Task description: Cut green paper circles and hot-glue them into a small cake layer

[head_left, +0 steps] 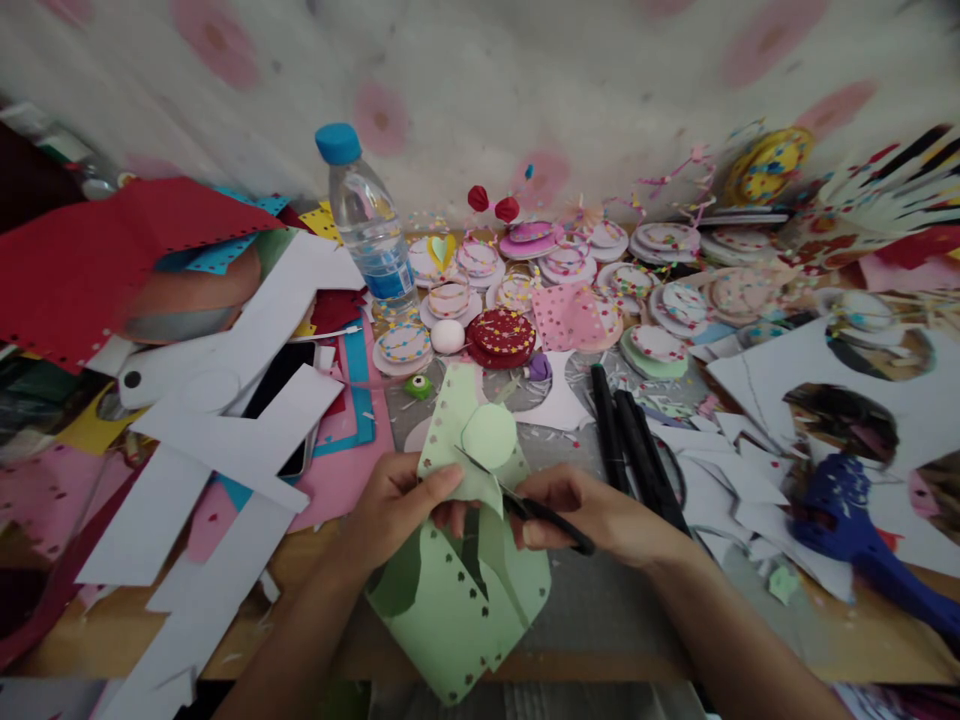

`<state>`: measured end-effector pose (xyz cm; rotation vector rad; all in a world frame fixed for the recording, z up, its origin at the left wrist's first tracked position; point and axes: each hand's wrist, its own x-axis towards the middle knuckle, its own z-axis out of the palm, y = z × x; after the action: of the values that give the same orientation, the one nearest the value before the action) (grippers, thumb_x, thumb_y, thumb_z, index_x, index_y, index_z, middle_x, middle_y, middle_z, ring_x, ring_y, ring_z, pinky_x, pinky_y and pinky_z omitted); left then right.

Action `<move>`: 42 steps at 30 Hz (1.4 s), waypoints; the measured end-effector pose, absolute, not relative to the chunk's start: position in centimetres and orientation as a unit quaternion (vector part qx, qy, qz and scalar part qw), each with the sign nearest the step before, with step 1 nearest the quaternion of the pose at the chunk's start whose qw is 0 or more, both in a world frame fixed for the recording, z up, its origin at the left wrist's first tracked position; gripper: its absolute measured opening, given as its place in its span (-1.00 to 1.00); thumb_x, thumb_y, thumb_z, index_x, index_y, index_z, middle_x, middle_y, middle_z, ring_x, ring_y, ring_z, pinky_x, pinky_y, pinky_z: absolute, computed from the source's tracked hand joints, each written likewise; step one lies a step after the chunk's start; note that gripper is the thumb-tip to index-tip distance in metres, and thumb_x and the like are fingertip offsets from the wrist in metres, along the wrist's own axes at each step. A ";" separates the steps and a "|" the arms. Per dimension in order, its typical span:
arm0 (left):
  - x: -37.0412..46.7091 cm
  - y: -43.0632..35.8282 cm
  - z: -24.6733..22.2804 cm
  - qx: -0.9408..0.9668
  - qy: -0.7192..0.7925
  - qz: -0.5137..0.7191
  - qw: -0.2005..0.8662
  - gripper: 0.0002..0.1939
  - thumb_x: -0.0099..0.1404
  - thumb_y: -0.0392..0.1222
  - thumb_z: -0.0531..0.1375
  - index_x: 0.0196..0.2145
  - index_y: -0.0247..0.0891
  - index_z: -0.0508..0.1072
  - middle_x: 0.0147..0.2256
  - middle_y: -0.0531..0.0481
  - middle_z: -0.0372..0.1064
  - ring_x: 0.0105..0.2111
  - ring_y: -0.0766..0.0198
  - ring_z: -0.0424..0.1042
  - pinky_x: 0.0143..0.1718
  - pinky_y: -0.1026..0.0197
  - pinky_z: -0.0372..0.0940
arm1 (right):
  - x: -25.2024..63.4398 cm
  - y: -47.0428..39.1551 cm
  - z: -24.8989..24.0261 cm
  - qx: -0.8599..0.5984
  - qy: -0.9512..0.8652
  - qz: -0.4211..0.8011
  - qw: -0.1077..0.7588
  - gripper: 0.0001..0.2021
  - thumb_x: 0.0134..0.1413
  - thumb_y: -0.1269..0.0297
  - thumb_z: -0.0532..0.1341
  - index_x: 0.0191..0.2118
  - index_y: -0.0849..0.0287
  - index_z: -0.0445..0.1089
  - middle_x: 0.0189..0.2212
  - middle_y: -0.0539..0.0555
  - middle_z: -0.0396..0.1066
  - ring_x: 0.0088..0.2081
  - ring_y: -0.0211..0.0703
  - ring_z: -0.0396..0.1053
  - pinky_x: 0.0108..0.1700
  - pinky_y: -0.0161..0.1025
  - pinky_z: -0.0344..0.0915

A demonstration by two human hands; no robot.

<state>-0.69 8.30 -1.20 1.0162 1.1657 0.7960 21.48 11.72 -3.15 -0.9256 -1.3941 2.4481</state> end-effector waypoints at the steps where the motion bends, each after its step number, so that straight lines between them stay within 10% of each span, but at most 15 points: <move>1: -0.7 8.3 -1.2 0.446 0.510 0.353 0.646 -0.51 0.27 0.09 0.18 -0.64 -0.34 0.47 -0.65 -0.02 0.38 -0.65 0.39 0.24 -0.62 0.34 0.11 | 21.5 11.7 -3.1 -0.312 -0.470 0.821 0.089 -0.53 -0.18 -0.11 0.38 -0.44 0.29 0.41 -0.53 -0.06 0.22 -0.47 -0.33 0.07 -0.44 -0.34 -0.06; 42: -0.9 7.9 -2.3 0.401 0.515 0.404 0.641 -0.60 0.25 0.07 0.21 -0.55 -0.32 0.48 -0.60 0.02 0.41 -0.61 0.35 0.33 -0.59 0.35 0.19 | 21.4 11.7 -3.1 -0.280 -0.449 0.839 0.123 -0.56 -0.10 -0.04 0.37 -0.47 0.33 0.38 -0.62 -0.12 0.10 -0.56 -0.41 -0.10 -0.53 -0.32 -0.24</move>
<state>-0.88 7.95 -2.33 0.9131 1.1739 0.9219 21.37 11.65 -3.15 -0.8162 -1.3109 2.4480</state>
